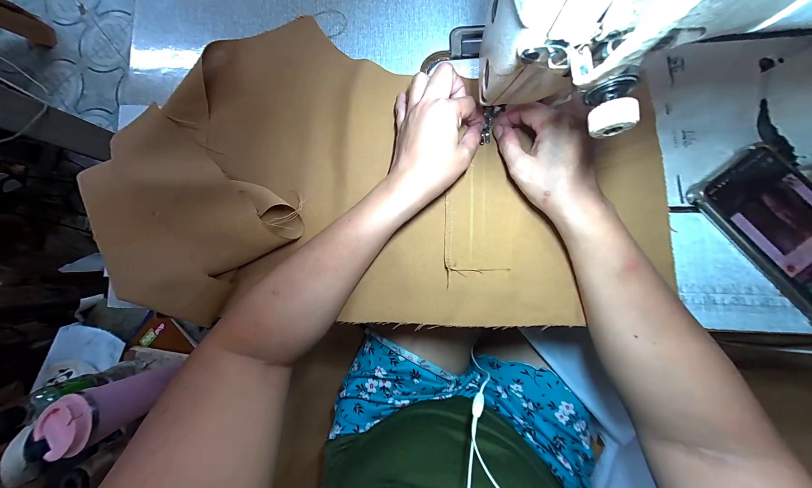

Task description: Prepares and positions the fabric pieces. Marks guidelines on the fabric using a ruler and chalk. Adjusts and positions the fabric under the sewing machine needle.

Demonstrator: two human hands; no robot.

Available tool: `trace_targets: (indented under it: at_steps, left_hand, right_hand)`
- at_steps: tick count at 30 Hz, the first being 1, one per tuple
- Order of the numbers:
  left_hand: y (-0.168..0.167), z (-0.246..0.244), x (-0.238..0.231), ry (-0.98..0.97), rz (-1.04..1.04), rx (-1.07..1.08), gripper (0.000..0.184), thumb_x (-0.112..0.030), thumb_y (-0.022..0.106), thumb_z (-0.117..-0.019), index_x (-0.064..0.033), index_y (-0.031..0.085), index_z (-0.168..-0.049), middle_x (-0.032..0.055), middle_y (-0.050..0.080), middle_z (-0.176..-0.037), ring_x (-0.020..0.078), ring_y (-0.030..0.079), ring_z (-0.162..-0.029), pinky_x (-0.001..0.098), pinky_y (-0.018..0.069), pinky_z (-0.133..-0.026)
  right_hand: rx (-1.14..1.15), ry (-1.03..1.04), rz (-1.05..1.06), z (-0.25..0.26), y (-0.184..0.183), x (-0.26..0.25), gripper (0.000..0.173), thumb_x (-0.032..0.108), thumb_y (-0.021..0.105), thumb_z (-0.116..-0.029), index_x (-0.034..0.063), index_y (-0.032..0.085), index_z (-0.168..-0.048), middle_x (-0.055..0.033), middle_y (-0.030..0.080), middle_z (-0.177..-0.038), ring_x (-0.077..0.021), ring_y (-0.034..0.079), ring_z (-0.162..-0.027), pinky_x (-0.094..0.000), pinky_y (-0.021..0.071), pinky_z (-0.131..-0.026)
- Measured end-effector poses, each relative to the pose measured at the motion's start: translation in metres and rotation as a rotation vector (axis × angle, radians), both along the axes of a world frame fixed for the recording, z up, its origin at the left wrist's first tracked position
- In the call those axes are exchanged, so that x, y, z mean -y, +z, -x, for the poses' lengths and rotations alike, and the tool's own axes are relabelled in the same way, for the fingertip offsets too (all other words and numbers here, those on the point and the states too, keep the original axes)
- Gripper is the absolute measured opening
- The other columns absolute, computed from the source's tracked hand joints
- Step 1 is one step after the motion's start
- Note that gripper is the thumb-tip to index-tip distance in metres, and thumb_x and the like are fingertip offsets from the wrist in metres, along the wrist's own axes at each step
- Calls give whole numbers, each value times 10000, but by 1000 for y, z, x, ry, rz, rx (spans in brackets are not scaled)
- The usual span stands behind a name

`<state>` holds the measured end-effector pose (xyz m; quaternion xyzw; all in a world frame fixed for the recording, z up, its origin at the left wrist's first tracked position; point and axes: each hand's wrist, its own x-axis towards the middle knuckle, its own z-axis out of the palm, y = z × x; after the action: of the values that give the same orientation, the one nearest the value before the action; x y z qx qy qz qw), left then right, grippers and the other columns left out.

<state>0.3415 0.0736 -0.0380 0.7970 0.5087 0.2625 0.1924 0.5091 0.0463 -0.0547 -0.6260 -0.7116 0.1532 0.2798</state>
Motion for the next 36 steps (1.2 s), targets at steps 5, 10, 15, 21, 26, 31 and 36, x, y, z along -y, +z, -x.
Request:
trace_targets:
  at_steps: [5, 10, 15, 21, 26, 31, 36]
  left_hand:
    - [0, -1, 0, -9, 2, -9, 164, -183, 646, -947, -87, 766, -891, 93, 611, -1091, 280, 519, -1166, 544, 338, -1036]
    - [-2, -1, 0, -17, -13, -11, 171, -185, 645, -948, -87, 764, -874, 92, 608, -1081, 280, 518, -1157, 538, 343, -1015]
    - [-2, -1, -1, -10, -24, -16, 168, -193, 642, -944, -92, 765, -891, 89, 610, -1075, 272, 517, -1134, 510, 344, -991]
    - [-1, -1, -1, 0, 1, -30, 168, -196, 638, -946, -95, 762, -895, 88, 605, -1101, 281, 507, -1180, 547, 330, -1035]
    - [-1, -1, 0, -17, -15, -16, 172, -193, 647, -939, -89, 765, -871, 95, 618, -1092, 279, 517, -1161, 517, 341, -1013]
    - [-2, -1, -1, -22, -17, -6, 171, -188, 642, -942, -93, 767, -876, 89, 617, -1072, 272, 522, -1144, 507, 346, -1005]
    - [-1, 0, -1, -18, 14, 6, 146, -177, 664, -953, -94, 776, -909, 90, 620, -1087, 272, 517, -1158, 519, 333, -1027]
  right_hand:
    - [14, 4, -9, 0, 0, 0, 297, 294, 560, -1006, 78, 754, -1065, -149, 718, -1132, -340, 601, -1203, -598, 308, -1093]
    - [-1, 11, -22, 1, 0, 0, 274, 278, 570, -1002, 86, 757, -1061, -135, 725, -1133, -340, 606, -1202, -614, 298, -1099]
    - [11, 1, -31, 2, 0, 0, 260, 292, 596, -988, 106, 755, -1074, -145, 713, -1143, -346, 598, -1211, -621, 290, -1108]
    - [6, 6, -35, 2, 1, 0, 247, 275, 597, -985, 106, 761, -1060, -142, 714, -1144, -348, 593, -1208, -610, 293, -1099]
    - [2, 6, -23, 3, 3, 1, 246, 259, 601, -986, 96, 764, -1072, -154, 721, -1149, -365, 597, -1217, -625, 294, -1102]
    - [-2, 3, -38, 3, 1, 1, 248, 277, 604, -983, 109, 764, -1069, -145, 718, -1143, -350, 598, -1208, -609, 300, -1100]
    - [21, 16, -76, 6, 1, 0, 239, 261, 618, -971, 92, 766, -1053, -180, 713, -1145, -384, 603, -1200, -645, 287, -1099]
